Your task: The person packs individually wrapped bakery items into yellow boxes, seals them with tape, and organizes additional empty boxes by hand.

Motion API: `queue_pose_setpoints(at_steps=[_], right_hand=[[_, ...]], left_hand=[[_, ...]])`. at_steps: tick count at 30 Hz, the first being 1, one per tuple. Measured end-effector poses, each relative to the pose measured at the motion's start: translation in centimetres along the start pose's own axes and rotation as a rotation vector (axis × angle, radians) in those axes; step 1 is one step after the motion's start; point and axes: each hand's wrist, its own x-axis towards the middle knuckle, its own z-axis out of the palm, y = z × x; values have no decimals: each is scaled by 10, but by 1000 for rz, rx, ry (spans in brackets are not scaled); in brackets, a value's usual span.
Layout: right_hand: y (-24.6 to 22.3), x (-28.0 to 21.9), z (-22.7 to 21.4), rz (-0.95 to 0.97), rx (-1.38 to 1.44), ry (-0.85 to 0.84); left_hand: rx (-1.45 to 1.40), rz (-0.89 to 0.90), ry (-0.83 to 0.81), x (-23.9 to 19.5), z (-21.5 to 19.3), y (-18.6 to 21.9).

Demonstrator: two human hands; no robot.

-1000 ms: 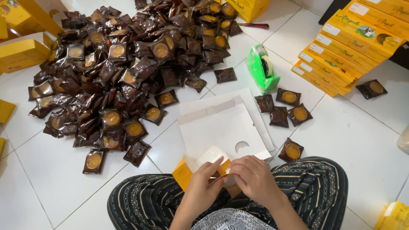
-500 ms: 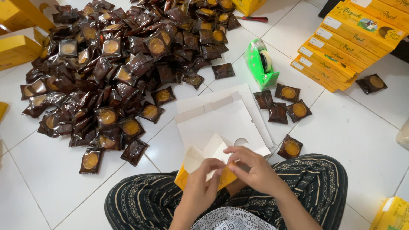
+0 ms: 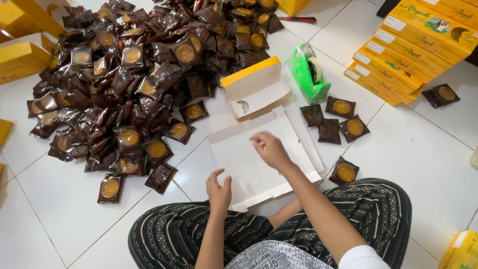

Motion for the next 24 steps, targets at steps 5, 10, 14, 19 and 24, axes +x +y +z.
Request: queue_pose_setpoints(at_steps=[5,10,14,19,24], right_hand=[[-61,-59,-8,140,-340,-1043],[1,-86,33,-128,-548,-813],[-16,-69,15,-98,-459,-604],[-84,-15,-34,-127,-486,-490],[-144,14,-68,-58,-403,-360]], left_hand=[[-21,-418,-20,17,4,-3],[-235,-401,-38,5,1,21],[-302,-209,36,-40,-10,62],[-538,-50,-78,-92,-18,124],[-507,353,-156,-141,-26,154]])
